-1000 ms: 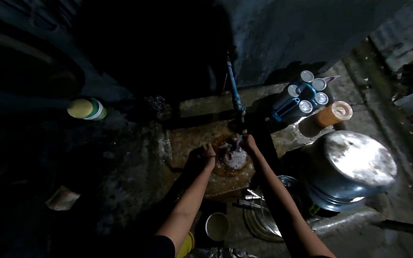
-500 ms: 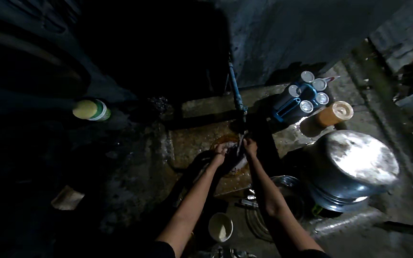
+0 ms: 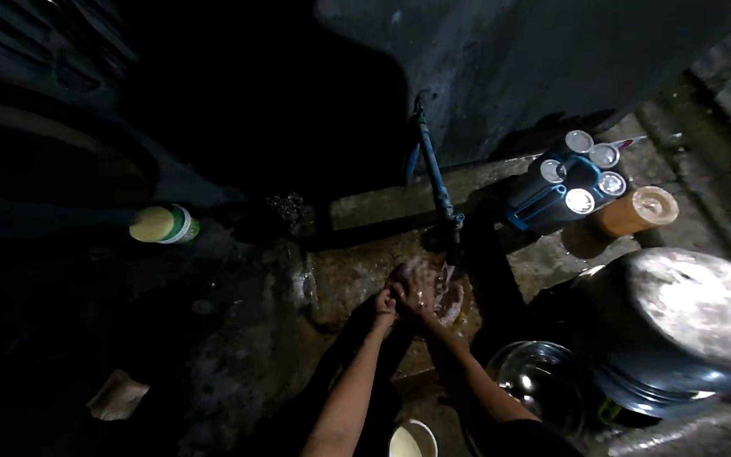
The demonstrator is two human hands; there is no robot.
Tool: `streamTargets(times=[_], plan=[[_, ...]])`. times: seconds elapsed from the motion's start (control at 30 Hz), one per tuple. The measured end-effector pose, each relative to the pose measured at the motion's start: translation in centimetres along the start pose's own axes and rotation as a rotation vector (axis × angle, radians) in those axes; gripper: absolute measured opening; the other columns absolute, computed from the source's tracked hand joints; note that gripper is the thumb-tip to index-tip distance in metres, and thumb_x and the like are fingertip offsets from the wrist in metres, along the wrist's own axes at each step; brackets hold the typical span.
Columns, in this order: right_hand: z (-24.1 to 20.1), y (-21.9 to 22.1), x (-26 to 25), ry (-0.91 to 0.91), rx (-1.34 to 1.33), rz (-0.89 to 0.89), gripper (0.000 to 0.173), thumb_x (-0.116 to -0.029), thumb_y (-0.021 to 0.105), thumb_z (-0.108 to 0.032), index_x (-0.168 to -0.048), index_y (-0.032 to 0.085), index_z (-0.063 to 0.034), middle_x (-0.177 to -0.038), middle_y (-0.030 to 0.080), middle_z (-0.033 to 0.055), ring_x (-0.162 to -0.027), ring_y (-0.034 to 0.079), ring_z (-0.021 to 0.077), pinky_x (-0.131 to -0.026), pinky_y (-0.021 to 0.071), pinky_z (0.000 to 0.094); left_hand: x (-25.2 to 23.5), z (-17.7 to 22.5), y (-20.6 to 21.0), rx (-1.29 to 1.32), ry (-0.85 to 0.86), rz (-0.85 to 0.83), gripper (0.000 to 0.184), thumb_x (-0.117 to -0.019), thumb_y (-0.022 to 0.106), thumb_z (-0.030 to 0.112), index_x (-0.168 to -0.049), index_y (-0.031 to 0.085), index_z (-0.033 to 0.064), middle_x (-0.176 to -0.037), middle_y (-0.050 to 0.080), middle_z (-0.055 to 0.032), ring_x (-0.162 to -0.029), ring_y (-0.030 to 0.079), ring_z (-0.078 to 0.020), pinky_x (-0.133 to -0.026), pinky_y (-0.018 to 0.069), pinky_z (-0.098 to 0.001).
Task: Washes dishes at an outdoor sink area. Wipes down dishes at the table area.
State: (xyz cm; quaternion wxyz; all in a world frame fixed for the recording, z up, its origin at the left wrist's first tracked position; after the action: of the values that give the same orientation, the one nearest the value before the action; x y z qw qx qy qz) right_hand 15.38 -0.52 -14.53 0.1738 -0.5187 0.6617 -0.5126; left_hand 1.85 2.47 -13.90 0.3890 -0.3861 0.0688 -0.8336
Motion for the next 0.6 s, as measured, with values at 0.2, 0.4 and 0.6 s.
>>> streamTargets(times=[0.2, 0.4, 0.6], plan=[[3.0, -2.1, -0.9, 0.113, -0.001, 0.137, 0.067, -0.1014, 0.053, -0.033, -0.162, 0.029, -0.0158, -0.169, 0.018, 0.0098, -0.156, 0.014, 0.0314, -0.124, 0.0204, 0.0544, 0.4, -0.6, 0.1, 0.048, 0.020, 0.026, 0.035, -0.1047, 0.052, 0.022, -0.136, 0.060, 0.0087, -0.115, 0.068, -0.0172, -0.098, 0.070, -0.0261, -0.089, 0.0571, -0.0451], [0.2, 1.4, 7.1, 0.117, -0.032, -0.032, 0.060, -0.1063, 0.039, -0.026, -0.162, 0.025, -0.0103, -0.169, 0.016, 0.0125, -0.156, 0.013, 0.0349, -0.125, 0.0061, 0.0584, 0.4, -0.4, 0.9, 0.092, -0.003, 0.058, 0.040, -0.1036, 0.053, 0.018, -0.138, 0.055, -0.0009, -0.130, 0.062, -0.0233, -0.118, 0.062, -0.0320, -0.103, 0.0497, -0.0471], [4.6, -5.3, 3.9, 0.443, -0.309, 0.086, 0.066, -0.0938, 0.067, -0.020, -0.153, 0.042, -0.0038, -0.156, 0.041, 0.0222, -0.143, 0.042, 0.0382, -0.117, 0.0350, 0.0523, 1.4, 1.5, -0.8, -0.010, -0.063, -0.049, 0.039, -0.1049, 0.053, 0.020, -0.139, 0.055, 0.0019, -0.130, 0.062, -0.0220, -0.116, 0.064, -0.0311, -0.102, 0.0501, -0.0469]])
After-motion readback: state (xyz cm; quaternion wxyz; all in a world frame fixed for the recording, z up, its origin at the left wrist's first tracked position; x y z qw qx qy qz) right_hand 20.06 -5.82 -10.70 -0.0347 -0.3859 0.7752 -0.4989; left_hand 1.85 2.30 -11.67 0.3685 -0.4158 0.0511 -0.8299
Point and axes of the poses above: each hand's wrist, its own x-axis away from the middle knuckle, its own y-axis out of the palm, z = x × y, the point moved 8 cm from there along -x, towards the middle knuckle
